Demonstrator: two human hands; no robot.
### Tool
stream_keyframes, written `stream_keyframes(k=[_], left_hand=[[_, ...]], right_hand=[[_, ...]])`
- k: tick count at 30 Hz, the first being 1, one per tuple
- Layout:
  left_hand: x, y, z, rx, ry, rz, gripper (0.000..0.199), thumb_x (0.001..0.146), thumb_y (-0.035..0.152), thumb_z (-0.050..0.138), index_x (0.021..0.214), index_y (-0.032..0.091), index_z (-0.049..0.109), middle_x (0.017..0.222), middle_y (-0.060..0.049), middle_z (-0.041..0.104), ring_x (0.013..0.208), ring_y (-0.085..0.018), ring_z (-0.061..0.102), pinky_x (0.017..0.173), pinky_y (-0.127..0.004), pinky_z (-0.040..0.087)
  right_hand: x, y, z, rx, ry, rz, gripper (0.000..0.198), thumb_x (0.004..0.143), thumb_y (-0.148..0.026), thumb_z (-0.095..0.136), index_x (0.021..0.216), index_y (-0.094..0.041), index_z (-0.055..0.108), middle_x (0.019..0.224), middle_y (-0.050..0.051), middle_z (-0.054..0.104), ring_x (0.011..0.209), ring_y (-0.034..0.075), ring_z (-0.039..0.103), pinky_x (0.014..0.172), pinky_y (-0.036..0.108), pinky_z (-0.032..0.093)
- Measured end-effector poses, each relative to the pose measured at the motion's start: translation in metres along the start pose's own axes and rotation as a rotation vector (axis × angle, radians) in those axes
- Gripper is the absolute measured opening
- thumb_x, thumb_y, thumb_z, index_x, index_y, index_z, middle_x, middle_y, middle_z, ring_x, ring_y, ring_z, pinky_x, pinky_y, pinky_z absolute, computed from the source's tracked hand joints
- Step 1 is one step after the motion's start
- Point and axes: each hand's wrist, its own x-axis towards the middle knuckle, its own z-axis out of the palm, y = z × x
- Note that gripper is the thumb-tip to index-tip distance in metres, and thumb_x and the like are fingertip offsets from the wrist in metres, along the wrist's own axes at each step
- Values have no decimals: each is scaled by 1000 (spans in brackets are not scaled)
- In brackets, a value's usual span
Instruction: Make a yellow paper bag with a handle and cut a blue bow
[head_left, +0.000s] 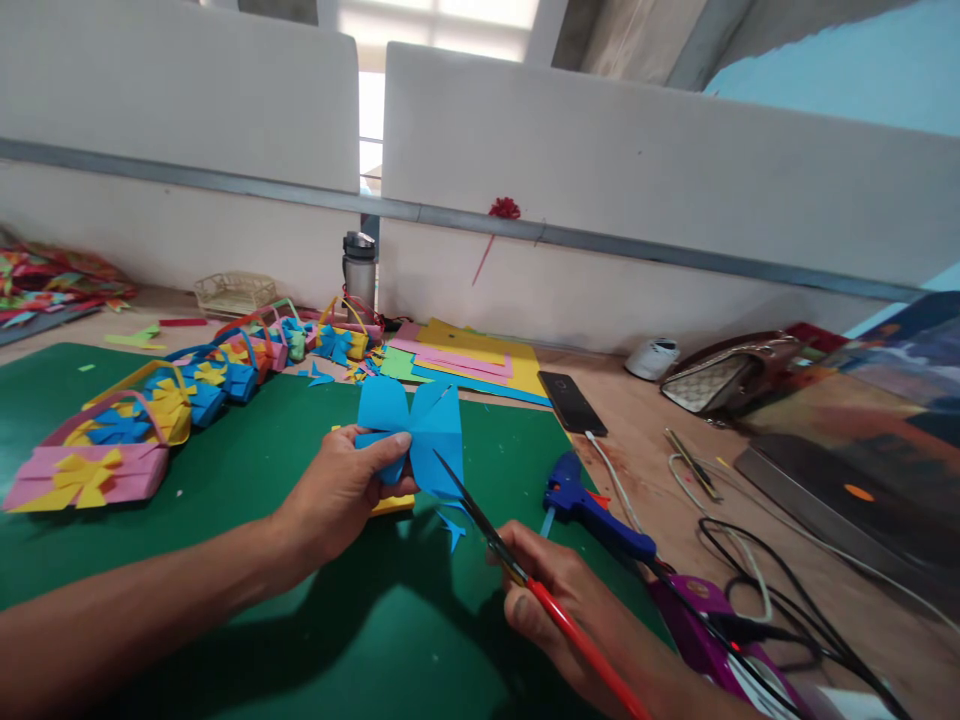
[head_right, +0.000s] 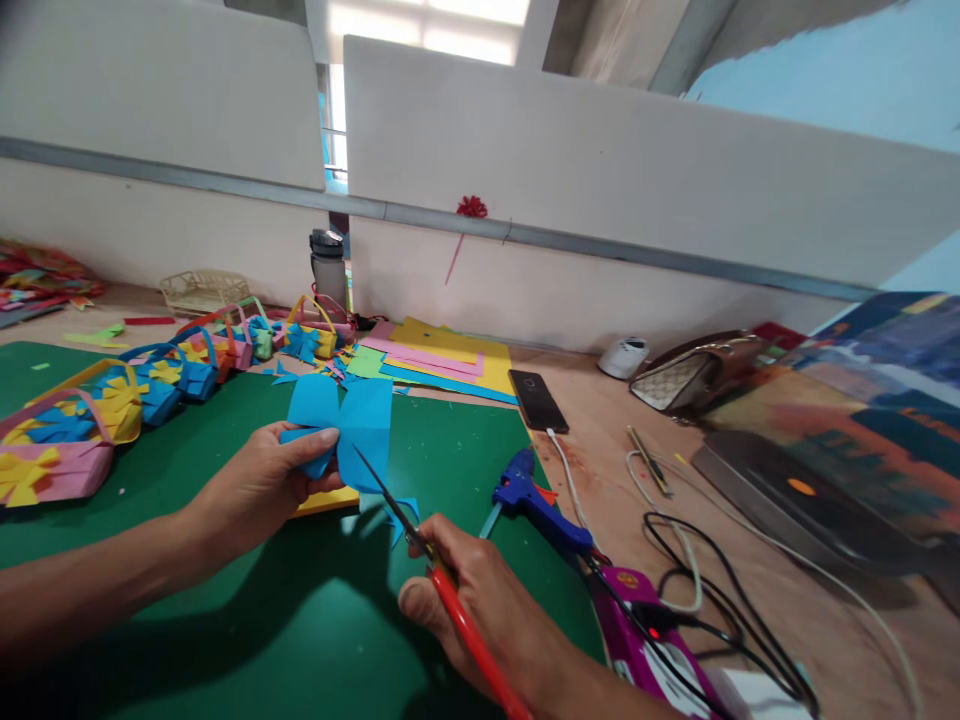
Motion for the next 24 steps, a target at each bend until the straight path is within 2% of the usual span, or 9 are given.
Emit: stream_keyframes(k=[5,12,18,24], left_hand=[[1,-1,0,7,-7,3,24,67,12,72,72,14,49,57,3,62,52,-9,61,53,-21,55],[3,-3,-3,11,-32,13,26,63,15,76,70,14,50,57,4,62,52,-9,61,55,-23,56],[4,-5,-5,48,-44,16,25,65,19,75,73,14,52,63,1,63,57,-10,61,57,-23,55],[5,-5,-5,60,-40,20,27,63,21,77,74,14,52,65,0,63,58,-11,61,58,-24,56]], right_hand=[[1,1,0,-14,-2,25,28,84,-47,41,84,-19,44,68,-3,41,57,13,32,52,25,28],[2,-4,0,-20,5,75,14,79,-34,44,79,-20,42,65,-4,39,56,12,31,51,25,27],[1,-3,-1,-22,12,76,15,76,-33,45,72,-21,38,63,-6,35,55,11,26,50,25,24],[3,-3,0,-10,18,94,14,73,-24,48,70,-22,34,61,-7,30,54,10,23,47,23,21]])
